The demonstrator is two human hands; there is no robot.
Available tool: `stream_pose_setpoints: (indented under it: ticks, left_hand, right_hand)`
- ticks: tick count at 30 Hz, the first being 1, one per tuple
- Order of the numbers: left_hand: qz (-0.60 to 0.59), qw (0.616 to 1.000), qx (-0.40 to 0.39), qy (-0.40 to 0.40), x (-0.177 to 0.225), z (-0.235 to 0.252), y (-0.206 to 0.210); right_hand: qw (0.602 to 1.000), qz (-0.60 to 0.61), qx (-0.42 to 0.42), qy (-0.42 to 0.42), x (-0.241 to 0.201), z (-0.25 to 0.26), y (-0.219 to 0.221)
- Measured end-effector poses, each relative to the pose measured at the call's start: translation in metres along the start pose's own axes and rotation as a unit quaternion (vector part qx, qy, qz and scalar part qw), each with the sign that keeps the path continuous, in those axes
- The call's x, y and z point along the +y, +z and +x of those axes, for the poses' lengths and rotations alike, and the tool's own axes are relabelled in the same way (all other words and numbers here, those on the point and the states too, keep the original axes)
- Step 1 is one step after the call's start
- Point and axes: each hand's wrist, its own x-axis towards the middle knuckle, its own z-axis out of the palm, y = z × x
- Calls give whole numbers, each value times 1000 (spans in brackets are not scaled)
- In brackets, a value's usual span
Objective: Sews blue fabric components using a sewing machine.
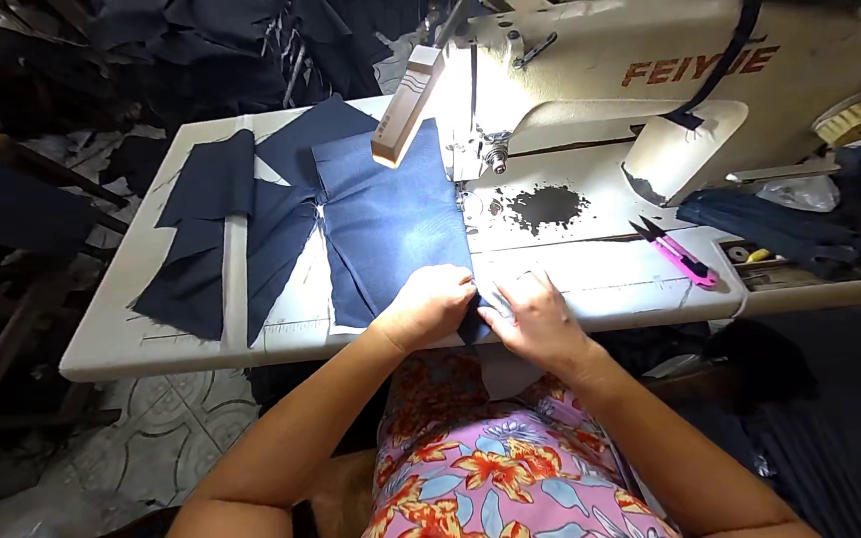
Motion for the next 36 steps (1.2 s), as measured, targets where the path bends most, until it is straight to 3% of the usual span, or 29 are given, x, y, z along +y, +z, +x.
stream_pose_setpoints:
  ticks: [2, 4, 6, 8, 12, 31, 36]
  left_hand:
    - [-40, 998, -37, 8, -3, 1, -12]
    - [-86, 996, -7, 4, -14, 3, -18]
    - [-76, 996, 26, -32, -29, 4, -19]
    - [-50, 994, -26, -95, -38, 3, -15]
    - [-35, 983, -88, -160, -44, -4, 2]
    - [-57, 978, -116, -166, -82, 15, 1]
    - [-43, 968, -128, -211, -65, 24, -6]
  right_hand:
    - [995, -13, -35, -88, 22, 4, 4]
    - [991, -4, -53, -125, 32, 5, 6]
    - [988, -11, -61, -145, 36, 5, 4]
    - [985, -15, -63, -160, 37, 5, 3]
    - [983, 9, -78, -166, 43, 3, -2]
    - [985, -10, -72, -155, 54, 35, 8]
    - [986, -6, -87, -144, 52, 36, 6]
